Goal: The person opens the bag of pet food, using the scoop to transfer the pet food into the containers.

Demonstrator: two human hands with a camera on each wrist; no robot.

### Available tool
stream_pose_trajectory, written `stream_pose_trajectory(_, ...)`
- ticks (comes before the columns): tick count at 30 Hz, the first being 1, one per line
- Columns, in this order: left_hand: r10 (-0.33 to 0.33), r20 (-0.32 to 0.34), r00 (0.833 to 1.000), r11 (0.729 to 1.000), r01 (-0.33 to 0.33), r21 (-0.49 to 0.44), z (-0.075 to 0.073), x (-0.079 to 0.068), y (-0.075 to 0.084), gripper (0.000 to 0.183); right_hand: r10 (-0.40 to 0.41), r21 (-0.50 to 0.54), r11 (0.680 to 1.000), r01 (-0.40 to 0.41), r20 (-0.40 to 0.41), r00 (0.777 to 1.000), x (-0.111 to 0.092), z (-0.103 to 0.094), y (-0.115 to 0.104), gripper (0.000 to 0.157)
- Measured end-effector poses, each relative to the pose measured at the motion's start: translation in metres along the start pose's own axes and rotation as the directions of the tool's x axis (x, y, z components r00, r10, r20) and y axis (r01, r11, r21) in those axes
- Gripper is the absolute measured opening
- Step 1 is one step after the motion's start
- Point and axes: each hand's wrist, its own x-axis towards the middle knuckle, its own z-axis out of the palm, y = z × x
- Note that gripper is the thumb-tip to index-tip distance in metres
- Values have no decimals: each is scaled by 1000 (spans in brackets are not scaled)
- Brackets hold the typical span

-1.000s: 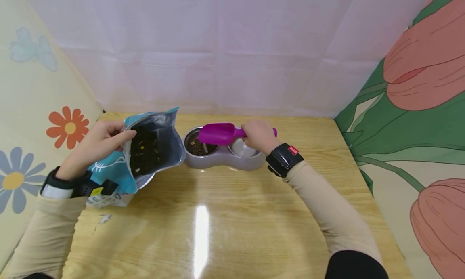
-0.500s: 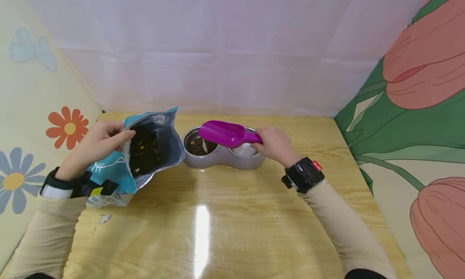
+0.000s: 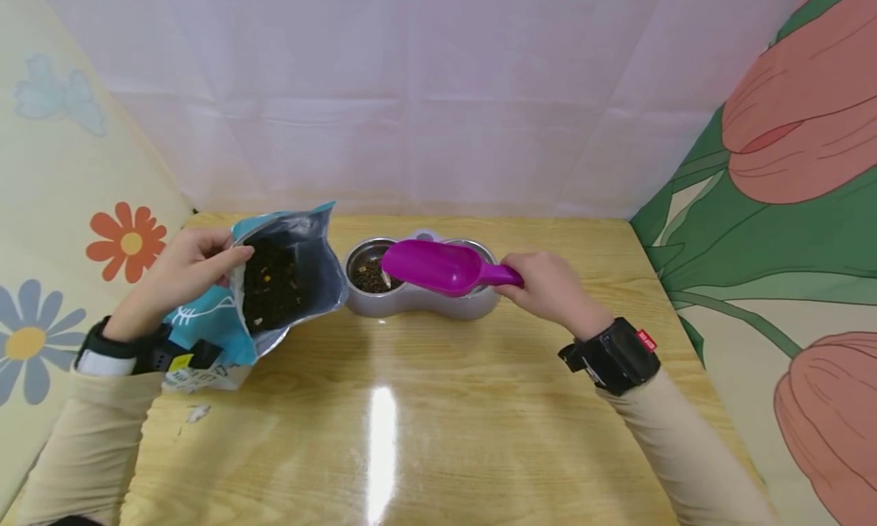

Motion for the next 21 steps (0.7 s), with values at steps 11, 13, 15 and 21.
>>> stream_pose_trajectory(11, -7, -1, 1000, 1000, 7, -1, 1, 0, -1, 33, -51, 18, 998, 52, -47, 998, -18, -9, -7, 20)
stream_pose_trajectory(13, -1, -3, 1000, 1000, 1, -1, 1, -1, -1, 33, -63, 23, 998, 64, -47, 997, -20, -11, -9, 21)
stream_pose_trajectory(15, -2, -2, 1000, 1000, 2, 0, 0, -1, 0, 33, -74, 26, 997, 75, -48, 996, -20, -12, -12, 21)
stream_pose_trajectory(21, -28, 4, 1000, 1000, 28, 2, 1, -1, 1, 32, -69, 45, 997, 70, -13, 998, -17, -15, -21, 21)
